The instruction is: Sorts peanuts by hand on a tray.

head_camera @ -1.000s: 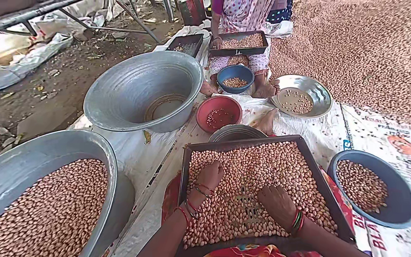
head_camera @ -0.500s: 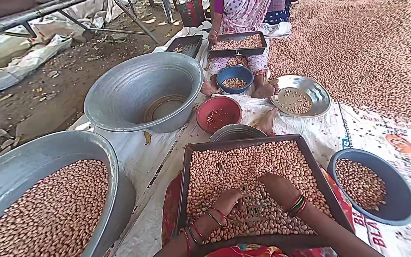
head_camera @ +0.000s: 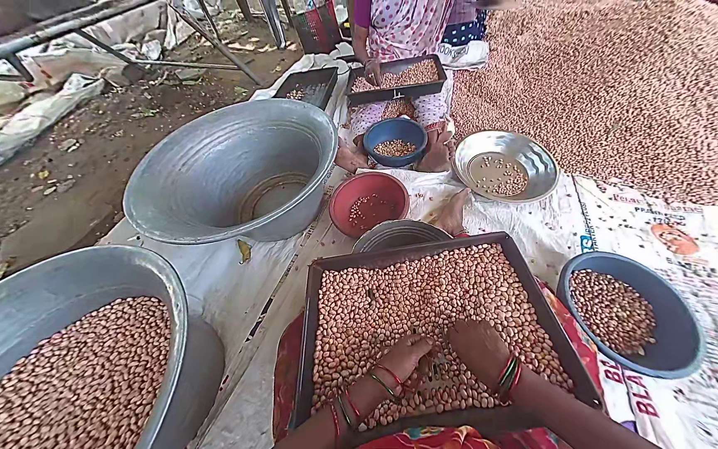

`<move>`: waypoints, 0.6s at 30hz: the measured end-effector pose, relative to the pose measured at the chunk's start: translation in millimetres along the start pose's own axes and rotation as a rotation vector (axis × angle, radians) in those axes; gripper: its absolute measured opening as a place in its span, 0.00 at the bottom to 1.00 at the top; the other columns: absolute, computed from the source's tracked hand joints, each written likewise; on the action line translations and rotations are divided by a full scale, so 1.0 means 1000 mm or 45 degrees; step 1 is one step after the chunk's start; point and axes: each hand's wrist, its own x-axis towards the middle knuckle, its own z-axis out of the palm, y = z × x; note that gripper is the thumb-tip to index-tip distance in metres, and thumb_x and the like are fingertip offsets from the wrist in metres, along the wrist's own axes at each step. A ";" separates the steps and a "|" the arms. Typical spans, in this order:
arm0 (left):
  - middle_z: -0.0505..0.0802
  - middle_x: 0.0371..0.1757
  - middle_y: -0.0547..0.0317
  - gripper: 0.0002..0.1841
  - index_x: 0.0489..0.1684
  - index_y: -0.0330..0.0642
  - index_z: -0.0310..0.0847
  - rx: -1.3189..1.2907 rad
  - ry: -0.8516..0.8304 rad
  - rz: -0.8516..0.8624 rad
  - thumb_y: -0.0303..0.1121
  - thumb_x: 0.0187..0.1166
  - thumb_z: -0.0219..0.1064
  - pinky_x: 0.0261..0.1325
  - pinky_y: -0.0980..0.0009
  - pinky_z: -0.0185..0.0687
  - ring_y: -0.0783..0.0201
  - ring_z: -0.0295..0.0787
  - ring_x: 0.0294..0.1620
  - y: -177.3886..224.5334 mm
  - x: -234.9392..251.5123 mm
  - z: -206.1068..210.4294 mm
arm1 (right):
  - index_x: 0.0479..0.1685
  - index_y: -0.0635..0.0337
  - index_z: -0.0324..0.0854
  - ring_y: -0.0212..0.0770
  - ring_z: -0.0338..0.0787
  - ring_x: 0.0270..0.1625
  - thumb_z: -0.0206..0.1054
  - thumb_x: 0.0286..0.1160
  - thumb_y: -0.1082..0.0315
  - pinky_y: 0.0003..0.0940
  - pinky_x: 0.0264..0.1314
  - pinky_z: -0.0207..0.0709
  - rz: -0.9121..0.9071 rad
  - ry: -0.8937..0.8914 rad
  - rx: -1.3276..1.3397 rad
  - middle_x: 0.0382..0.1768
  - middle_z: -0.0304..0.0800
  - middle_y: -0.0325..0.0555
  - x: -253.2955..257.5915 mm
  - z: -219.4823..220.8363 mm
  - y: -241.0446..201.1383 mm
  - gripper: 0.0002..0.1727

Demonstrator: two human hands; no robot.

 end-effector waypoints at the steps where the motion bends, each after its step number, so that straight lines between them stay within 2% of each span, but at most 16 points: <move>1: 0.74 0.19 0.68 0.17 0.50 0.38 0.77 -0.046 0.027 -0.026 0.41 0.96 0.48 0.16 0.82 0.59 0.77 0.64 0.12 -0.001 -0.002 -0.001 | 0.69 0.76 0.76 0.71 0.83 0.70 0.50 0.84 0.83 0.63 0.68 0.75 0.000 -0.009 -0.012 0.68 0.81 0.73 -0.001 0.000 -0.001 0.18; 5: 0.74 0.18 0.69 0.17 0.46 0.41 0.77 -0.118 0.073 -0.076 0.42 0.96 0.48 0.16 0.83 0.59 0.78 0.63 0.11 -0.006 -0.008 0.000 | 0.65 0.76 0.78 0.69 0.86 0.67 0.50 0.84 0.82 0.61 0.66 0.76 0.001 0.070 -0.011 0.64 0.85 0.71 0.000 0.006 -0.002 0.17; 7: 0.75 0.21 0.68 0.19 0.47 0.41 0.77 -0.152 0.079 -0.103 0.44 0.96 0.46 0.17 0.82 0.61 0.76 0.65 0.13 -0.007 -0.010 0.001 | 0.64 0.75 0.80 0.69 0.87 0.65 0.51 0.87 0.77 0.62 0.63 0.78 -0.070 0.123 0.120 0.62 0.86 0.71 -0.001 0.003 -0.001 0.17; 9: 0.79 0.22 0.66 0.25 0.45 0.42 0.79 -0.280 0.105 -0.144 0.51 0.96 0.41 0.18 0.79 0.62 0.75 0.67 0.14 -0.006 -0.011 0.003 | 0.56 0.75 0.84 0.69 0.91 0.58 0.55 0.87 0.72 0.62 0.58 0.81 -0.295 0.274 0.289 0.55 0.89 0.71 -0.007 -0.003 -0.006 0.16; 10: 0.80 0.22 0.66 0.28 0.45 0.43 0.79 -0.389 0.107 -0.135 0.54 0.96 0.37 0.18 0.79 0.63 0.74 0.68 0.14 -0.006 -0.012 0.002 | 0.52 0.75 0.86 0.68 0.92 0.53 0.59 0.85 0.71 0.61 0.55 0.83 -0.454 0.418 0.344 0.49 0.90 0.70 -0.009 -0.006 -0.011 0.14; 12: 0.78 0.21 0.66 0.27 0.40 0.47 0.75 -0.623 0.123 -0.039 0.55 0.95 0.35 0.16 0.79 0.63 0.74 0.68 0.13 -0.003 -0.015 -0.004 | 0.54 0.74 0.88 0.68 0.94 0.50 0.65 0.79 0.72 0.60 0.54 0.85 -0.718 0.714 0.364 0.45 0.92 0.69 -0.002 -0.018 -0.020 0.14; 14: 0.78 0.15 0.68 0.25 0.31 0.47 0.72 -0.786 0.233 0.109 0.50 0.96 0.39 0.12 0.82 0.58 0.77 0.65 0.09 0.004 -0.025 -0.020 | 0.57 0.74 0.88 0.71 0.92 0.56 0.67 0.77 0.71 0.64 0.59 0.83 -0.773 0.874 0.352 0.50 0.92 0.71 0.017 -0.044 -0.022 0.16; 15: 0.75 0.13 0.69 0.24 0.26 0.48 0.68 -0.836 0.295 0.188 0.46 0.97 0.40 0.11 0.84 0.55 0.78 0.61 0.07 0.008 -0.034 -0.030 | 0.61 0.74 0.86 0.72 0.90 0.62 0.65 0.80 0.70 0.65 0.66 0.79 -0.723 0.854 0.374 0.56 0.91 0.72 0.029 -0.060 -0.022 0.18; 17: 0.70 0.09 0.73 0.25 0.19 0.51 0.64 -0.946 0.455 0.327 0.41 0.97 0.40 0.09 0.85 0.53 0.80 0.58 0.05 0.011 -0.051 -0.052 | 0.71 0.71 0.81 0.69 0.81 0.76 0.59 0.87 0.67 0.63 0.79 0.68 -0.588 0.662 0.425 0.69 0.84 0.70 0.061 -0.087 -0.022 0.21; 18: 0.68 0.07 0.74 0.24 0.19 0.51 0.64 -0.994 0.523 0.389 0.40 0.97 0.40 0.09 0.85 0.52 0.81 0.57 0.04 0.011 -0.059 -0.062 | 0.74 0.70 0.79 0.68 0.78 0.79 0.57 0.89 0.65 0.62 0.81 0.66 -0.534 0.563 0.443 0.73 0.81 0.70 0.077 -0.095 -0.025 0.22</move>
